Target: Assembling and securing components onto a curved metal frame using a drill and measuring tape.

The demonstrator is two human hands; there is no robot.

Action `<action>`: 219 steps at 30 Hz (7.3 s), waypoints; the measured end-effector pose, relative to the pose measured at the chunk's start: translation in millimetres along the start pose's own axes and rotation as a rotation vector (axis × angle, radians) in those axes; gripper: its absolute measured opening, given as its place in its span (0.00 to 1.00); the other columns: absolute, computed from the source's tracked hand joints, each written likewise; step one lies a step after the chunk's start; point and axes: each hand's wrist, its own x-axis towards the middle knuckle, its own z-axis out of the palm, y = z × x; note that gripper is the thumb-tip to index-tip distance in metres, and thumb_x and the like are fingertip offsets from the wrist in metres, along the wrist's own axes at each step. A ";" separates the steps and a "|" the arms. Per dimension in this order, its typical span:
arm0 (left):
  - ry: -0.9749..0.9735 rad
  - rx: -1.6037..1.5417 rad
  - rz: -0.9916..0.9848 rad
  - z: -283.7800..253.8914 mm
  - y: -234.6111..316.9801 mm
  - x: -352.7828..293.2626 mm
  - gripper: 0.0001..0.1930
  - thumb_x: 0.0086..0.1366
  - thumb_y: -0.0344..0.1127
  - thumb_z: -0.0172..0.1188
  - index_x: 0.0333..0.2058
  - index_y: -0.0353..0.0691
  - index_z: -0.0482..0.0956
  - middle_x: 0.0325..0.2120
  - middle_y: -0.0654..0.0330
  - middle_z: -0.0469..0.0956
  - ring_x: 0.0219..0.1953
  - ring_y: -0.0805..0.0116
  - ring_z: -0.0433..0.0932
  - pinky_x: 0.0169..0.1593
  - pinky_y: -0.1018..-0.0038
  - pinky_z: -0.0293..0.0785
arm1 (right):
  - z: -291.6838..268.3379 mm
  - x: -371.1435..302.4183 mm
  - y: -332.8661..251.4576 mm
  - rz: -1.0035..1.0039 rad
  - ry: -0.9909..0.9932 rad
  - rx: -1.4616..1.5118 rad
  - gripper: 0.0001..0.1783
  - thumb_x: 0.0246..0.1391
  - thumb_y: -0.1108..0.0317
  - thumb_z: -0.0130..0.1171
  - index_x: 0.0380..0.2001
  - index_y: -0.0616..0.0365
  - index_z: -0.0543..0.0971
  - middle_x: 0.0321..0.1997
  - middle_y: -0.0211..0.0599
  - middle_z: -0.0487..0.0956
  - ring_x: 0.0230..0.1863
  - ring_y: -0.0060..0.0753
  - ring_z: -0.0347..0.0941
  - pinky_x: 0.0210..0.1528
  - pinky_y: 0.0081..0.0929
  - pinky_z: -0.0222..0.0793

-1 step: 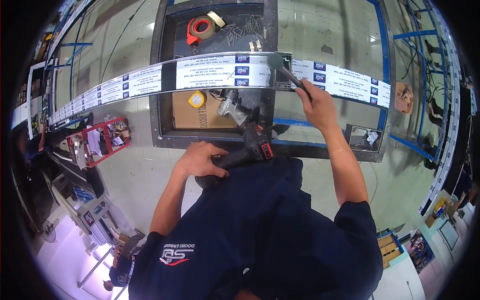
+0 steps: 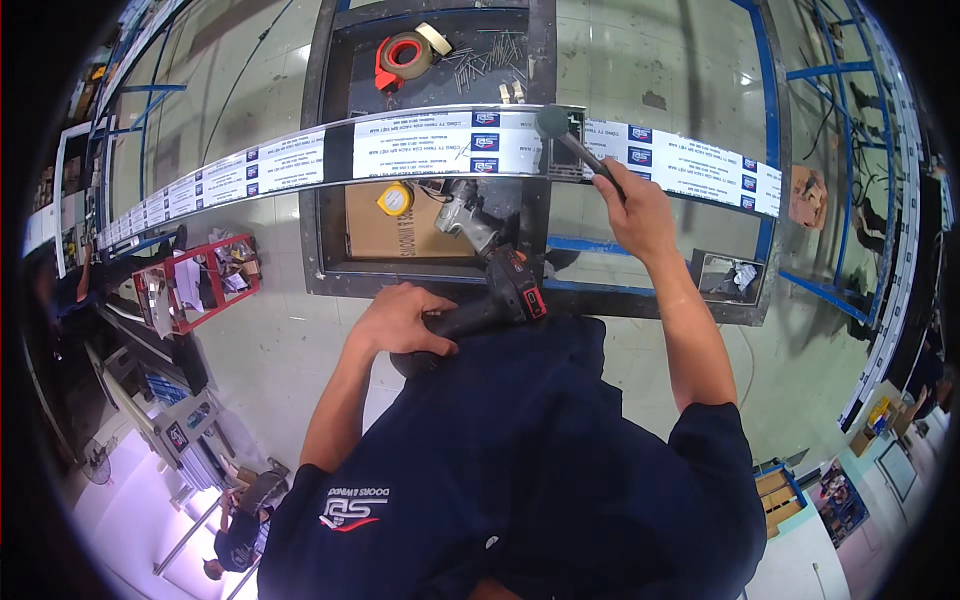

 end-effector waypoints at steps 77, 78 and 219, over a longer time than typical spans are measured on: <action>-0.058 -0.019 0.121 -19.1 -57.2 23.3 0.31 0.51 0.58 0.70 0.48 0.43 0.89 0.35 0.45 0.87 0.44 0.44 0.84 0.51 0.56 0.78 | 79.4 93.3 1.8 0.597 0.189 0.272 0.19 0.56 0.55 0.77 0.27 0.59 0.82 0.19 0.25 0.73 0.21 0.18 0.63 0.23 0.25 0.58; -0.052 -0.029 0.093 -18.6 -58.4 25.7 0.31 0.51 0.58 0.70 0.48 0.43 0.89 0.35 0.45 0.87 0.44 0.44 0.84 0.51 0.56 0.78 | 78.8 93.5 3.9 0.576 0.196 0.303 0.20 0.56 0.55 0.77 0.26 0.59 0.82 0.19 0.24 0.73 0.21 0.18 0.62 0.23 0.26 0.58; 0.599 0.027 0.724 -67.1 43.7 252.4 0.53 0.42 0.27 0.78 0.69 0.46 0.61 0.75 0.65 0.61 0.80 0.41 0.43 0.79 0.40 0.33 | -106.1 38.0 -134.8 0.673 -0.418 -0.160 0.22 0.44 0.74 0.72 0.45 0.66 0.80 0.41 0.52 0.84 0.42 0.45 0.84 0.47 0.35 0.76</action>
